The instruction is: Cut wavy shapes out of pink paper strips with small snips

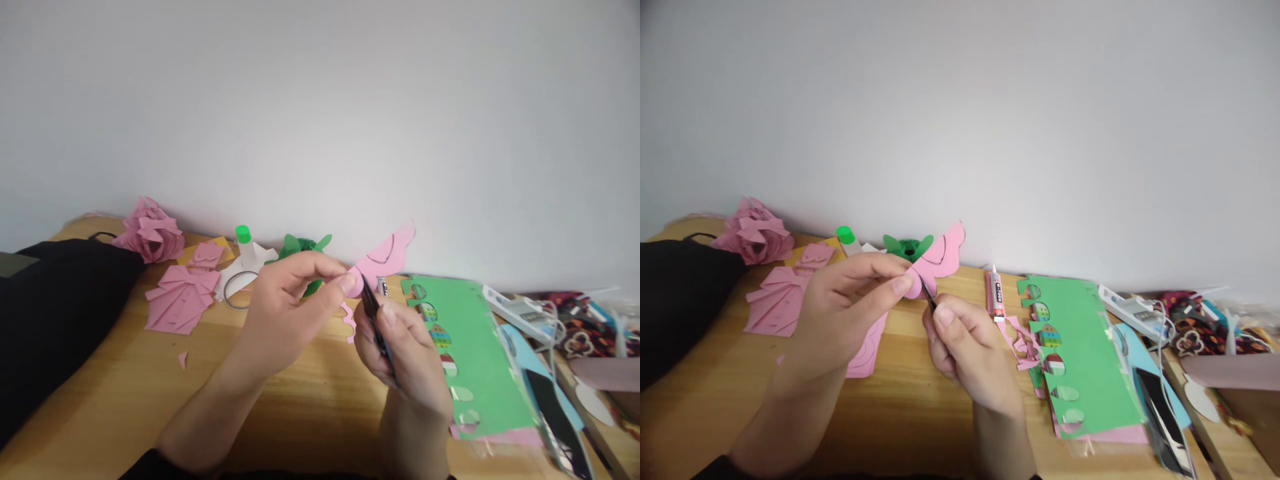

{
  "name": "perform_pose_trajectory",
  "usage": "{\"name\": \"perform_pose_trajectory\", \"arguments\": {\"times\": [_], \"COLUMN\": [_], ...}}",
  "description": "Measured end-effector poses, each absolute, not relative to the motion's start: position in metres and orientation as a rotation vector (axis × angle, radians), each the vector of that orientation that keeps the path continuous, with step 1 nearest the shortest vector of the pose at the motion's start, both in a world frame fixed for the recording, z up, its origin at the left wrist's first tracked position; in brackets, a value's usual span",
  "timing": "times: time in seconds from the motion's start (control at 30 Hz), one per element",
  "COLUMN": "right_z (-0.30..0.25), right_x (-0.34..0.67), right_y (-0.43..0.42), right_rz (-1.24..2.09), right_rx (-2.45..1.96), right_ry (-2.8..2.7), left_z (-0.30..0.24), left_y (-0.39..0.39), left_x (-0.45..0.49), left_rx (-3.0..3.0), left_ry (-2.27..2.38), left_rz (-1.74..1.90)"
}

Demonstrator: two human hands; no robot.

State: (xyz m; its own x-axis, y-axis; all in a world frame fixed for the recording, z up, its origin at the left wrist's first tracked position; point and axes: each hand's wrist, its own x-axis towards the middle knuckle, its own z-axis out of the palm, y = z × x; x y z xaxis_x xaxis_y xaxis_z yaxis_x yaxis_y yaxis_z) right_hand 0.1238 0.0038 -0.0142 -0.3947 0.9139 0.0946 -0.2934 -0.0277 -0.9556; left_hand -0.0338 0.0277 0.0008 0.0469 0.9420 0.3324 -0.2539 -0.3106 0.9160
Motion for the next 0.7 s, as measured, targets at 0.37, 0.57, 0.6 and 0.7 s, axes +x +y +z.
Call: {"name": "perform_pose_trajectory", "arguments": {"times": [0.37, 0.57, 0.6, 0.7], "right_z": [-0.0137, -0.0129, -0.0132, -0.0138], "right_x": [0.124, 0.1243, 0.1244, 0.1249], "right_y": [0.0043, 0.0042, 0.0042, 0.0044], "right_rz": [1.617, 1.622, 1.617, 1.606], "right_rx": [-0.717, -0.702, -0.709, -0.728], "right_ry": [-1.283, -1.28, -1.285, -1.296], "left_z": [0.0032, 0.0021, 0.0023, 0.0033], "left_y": [0.0306, 0.0303, 0.0304, 0.0303], "left_x": [-0.0371, -0.037, -0.0368, -0.0366], "left_rx": [1.312, 1.327, 1.325, 1.321], "left_ry": [0.758, 0.738, 0.742, 0.767], "left_rz": [1.433, 1.404, 1.407, 1.406]}}
